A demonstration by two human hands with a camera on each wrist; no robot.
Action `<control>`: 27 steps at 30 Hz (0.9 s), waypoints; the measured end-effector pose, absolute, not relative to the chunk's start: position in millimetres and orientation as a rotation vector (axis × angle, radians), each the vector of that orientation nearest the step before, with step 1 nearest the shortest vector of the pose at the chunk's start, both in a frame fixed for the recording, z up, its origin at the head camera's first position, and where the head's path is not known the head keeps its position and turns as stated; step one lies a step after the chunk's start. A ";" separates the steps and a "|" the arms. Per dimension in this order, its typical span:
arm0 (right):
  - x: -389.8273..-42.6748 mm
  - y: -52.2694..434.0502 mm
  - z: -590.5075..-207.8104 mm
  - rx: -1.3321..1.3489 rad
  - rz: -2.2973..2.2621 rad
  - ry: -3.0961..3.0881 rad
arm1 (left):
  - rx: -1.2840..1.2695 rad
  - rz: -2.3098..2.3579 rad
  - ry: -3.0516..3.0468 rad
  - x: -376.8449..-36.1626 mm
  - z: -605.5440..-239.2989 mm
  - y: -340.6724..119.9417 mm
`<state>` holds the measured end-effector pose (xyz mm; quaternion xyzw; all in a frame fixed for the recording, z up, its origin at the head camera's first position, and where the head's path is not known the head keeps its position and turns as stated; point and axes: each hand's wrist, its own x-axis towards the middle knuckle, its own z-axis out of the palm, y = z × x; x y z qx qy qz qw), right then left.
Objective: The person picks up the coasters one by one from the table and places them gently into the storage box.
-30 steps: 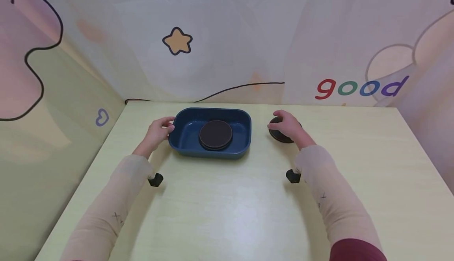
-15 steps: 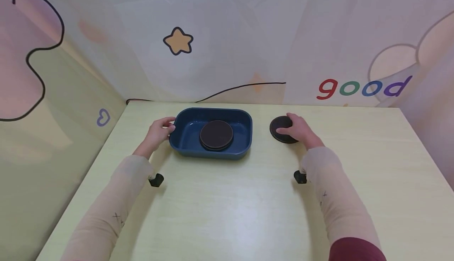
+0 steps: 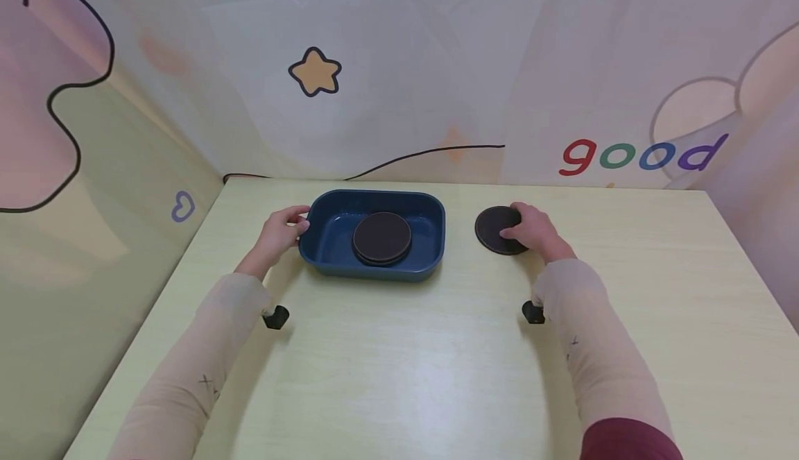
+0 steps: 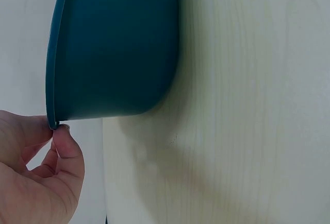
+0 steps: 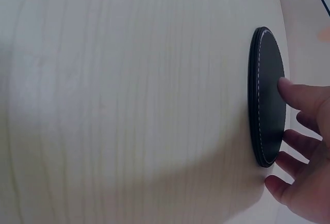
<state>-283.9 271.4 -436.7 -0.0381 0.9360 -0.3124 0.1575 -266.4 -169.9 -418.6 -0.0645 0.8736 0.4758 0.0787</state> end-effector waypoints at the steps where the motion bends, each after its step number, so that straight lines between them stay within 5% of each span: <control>1: -284.6 272.3 -437.6 -0.119 -0.883 2.692 | -0.192 1.426 2.615 -266.4 -418.7 -169.9; 27: -277.5 271.4 -430.7 -0.165 -0.794 2.530 | -0.181 1.420 2.639 -263.9 -416.6 -169.1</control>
